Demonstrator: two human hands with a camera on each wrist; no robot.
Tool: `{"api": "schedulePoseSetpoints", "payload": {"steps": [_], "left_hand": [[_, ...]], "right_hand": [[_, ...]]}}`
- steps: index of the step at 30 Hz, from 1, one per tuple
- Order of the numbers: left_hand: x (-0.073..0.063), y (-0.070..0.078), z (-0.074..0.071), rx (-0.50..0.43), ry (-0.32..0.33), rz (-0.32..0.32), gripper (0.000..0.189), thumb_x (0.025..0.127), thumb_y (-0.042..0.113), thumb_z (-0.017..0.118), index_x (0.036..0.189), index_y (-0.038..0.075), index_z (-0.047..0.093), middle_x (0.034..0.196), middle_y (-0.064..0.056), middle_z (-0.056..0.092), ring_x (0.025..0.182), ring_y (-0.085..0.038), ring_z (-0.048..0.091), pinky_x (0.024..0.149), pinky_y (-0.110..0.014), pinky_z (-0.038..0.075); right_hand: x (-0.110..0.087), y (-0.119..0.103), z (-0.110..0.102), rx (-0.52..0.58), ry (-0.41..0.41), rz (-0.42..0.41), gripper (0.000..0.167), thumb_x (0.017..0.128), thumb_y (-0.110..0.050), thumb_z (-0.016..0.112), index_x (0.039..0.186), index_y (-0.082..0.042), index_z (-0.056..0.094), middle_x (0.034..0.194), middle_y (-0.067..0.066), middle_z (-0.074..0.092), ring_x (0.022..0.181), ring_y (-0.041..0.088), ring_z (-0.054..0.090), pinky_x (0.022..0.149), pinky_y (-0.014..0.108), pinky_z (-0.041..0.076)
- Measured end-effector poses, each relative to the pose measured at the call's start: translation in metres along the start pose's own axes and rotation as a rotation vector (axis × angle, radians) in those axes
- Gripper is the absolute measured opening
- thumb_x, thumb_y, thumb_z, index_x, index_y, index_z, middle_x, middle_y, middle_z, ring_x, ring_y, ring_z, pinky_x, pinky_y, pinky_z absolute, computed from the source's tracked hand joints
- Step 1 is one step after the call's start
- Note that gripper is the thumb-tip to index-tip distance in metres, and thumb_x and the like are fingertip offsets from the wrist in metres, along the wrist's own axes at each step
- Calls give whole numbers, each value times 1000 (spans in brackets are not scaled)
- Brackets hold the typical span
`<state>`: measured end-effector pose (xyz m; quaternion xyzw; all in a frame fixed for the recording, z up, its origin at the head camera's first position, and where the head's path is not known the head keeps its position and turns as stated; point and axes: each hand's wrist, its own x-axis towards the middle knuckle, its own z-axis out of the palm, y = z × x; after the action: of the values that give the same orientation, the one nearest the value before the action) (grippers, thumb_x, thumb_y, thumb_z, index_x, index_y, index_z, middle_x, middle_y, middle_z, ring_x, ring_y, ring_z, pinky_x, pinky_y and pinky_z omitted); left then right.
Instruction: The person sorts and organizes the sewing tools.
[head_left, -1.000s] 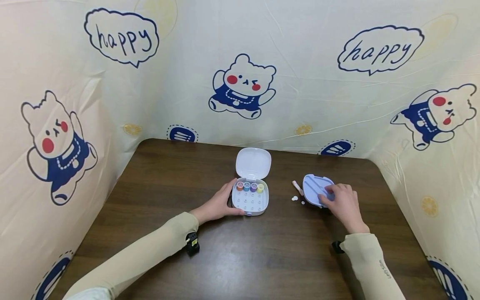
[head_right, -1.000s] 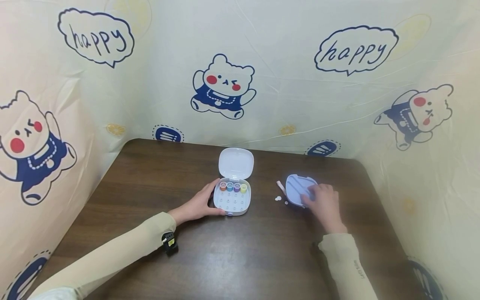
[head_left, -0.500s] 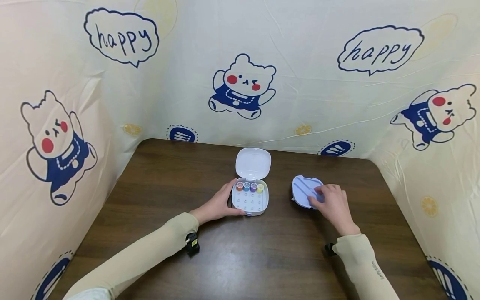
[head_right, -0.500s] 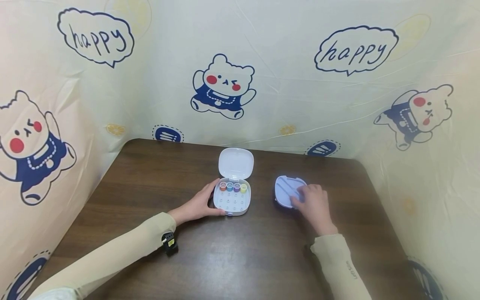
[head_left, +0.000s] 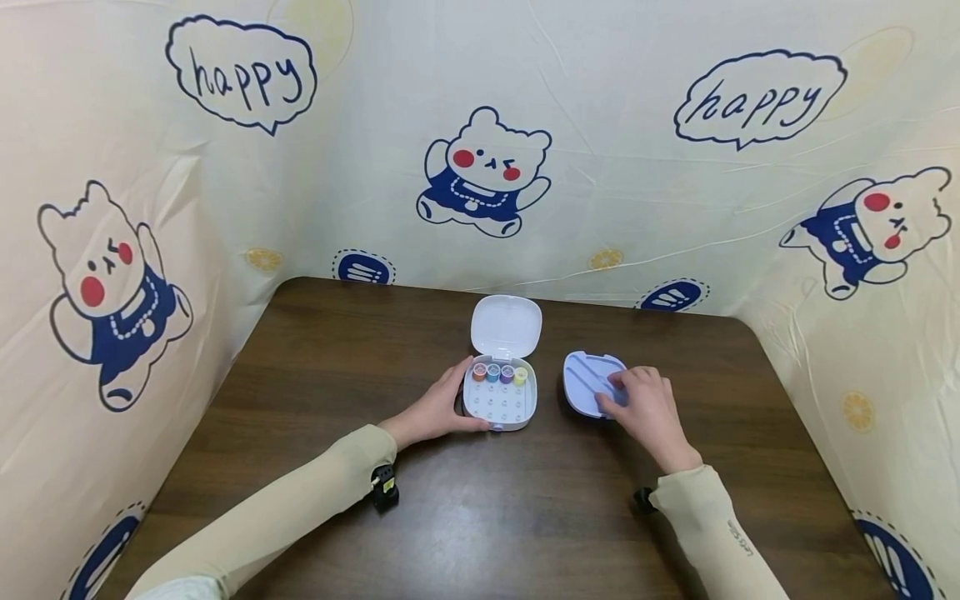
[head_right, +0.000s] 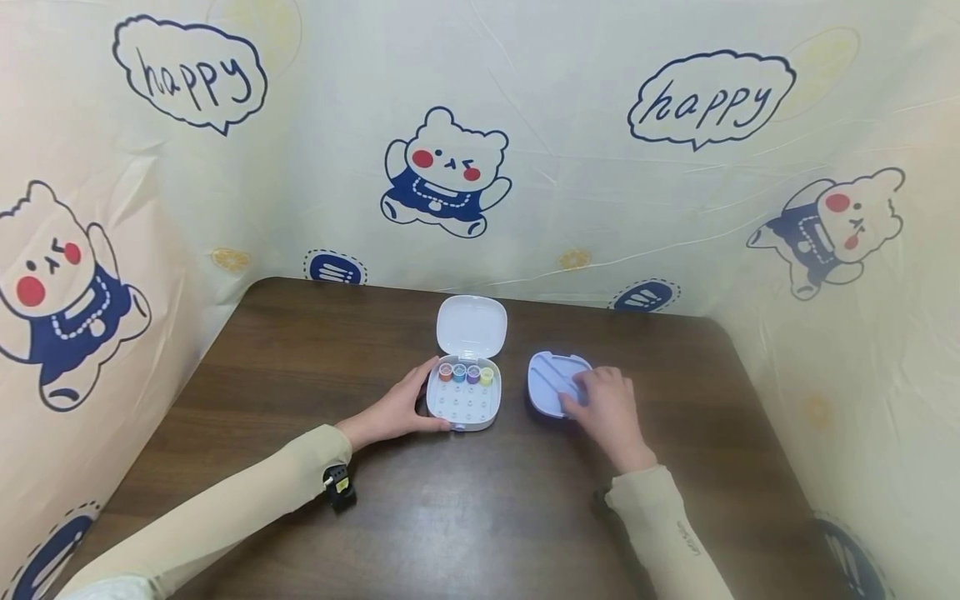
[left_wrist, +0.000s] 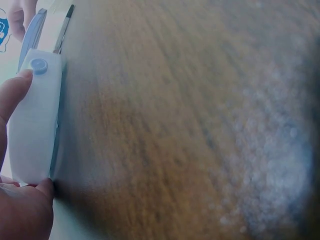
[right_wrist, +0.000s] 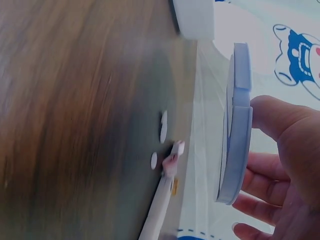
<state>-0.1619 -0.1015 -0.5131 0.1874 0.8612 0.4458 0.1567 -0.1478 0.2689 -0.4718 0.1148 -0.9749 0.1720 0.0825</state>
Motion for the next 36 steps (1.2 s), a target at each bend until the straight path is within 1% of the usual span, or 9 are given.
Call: {"api": "schedulePoseSetpoints", "payload": {"steps": [6, 12, 19, 25, 30, 36], "left_hand": [[1, 0, 0, -4, 5, 6, 123, 81, 43, 90, 167, 4, 11, 168, -23, 22, 154, -36, 28, 123, -52, 27], [1, -1, 0, -2, 4, -2, 124, 81, 44, 90, 167, 5, 11, 168, -23, 23, 153, -36, 29, 123, -52, 27], [0, 1, 0, -2, 6, -2, 123, 81, 43, 90, 167, 4, 10, 168, -23, 22, 153, -36, 29, 123, -52, 27], [0, 0, 1, -1, 10, 6, 123, 81, 43, 90, 167, 4, 11, 167, -23, 23, 152, -35, 30, 123, -51, 28], [0, 0, 1, 2, 10, 9, 123, 81, 42, 90, 167, 5, 11, 168, -22, 23, 153, -35, 29, 123, -51, 28], [-1, 1, 0, -6, 2, 6, 121, 82, 43, 89, 167, 5, 12, 168, -22, 22, 153, -35, 29, 123, -51, 27]], "right_hand": [[2, -12, 1, 3, 4, -22, 41, 89, -33, 82, 111, 1, 75, 110, 21, 72, 113, 40, 54, 95, 55, 39], [4, -26, 2, 8, 12, -49, 41, 88, -33, 83, 110, 1, 75, 108, 20, 71, 112, 40, 54, 94, 54, 39], [6, -41, 6, 2, -25, -58, 41, 88, -35, 83, 111, -1, 75, 110, 18, 71, 113, 37, 54, 95, 53, 41], [10, -54, 10, -7, -24, -89, 41, 88, -36, 83, 109, -2, 76, 108, 16, 71, 112, 36, 55, 94, 52, 41], [12, -65, 15, -6, -22, -117, 40, 88, -36, 83, 108, -2, 76, 104, 13, 70, 110, 35, 55, 91, 50, 41], [15, -79, 21, 1, -24, -135, 39, 88, -36, 83, 106, -2, 76, 104, 12, 70, 107, 32, 55, 88, 47, 42]]}}
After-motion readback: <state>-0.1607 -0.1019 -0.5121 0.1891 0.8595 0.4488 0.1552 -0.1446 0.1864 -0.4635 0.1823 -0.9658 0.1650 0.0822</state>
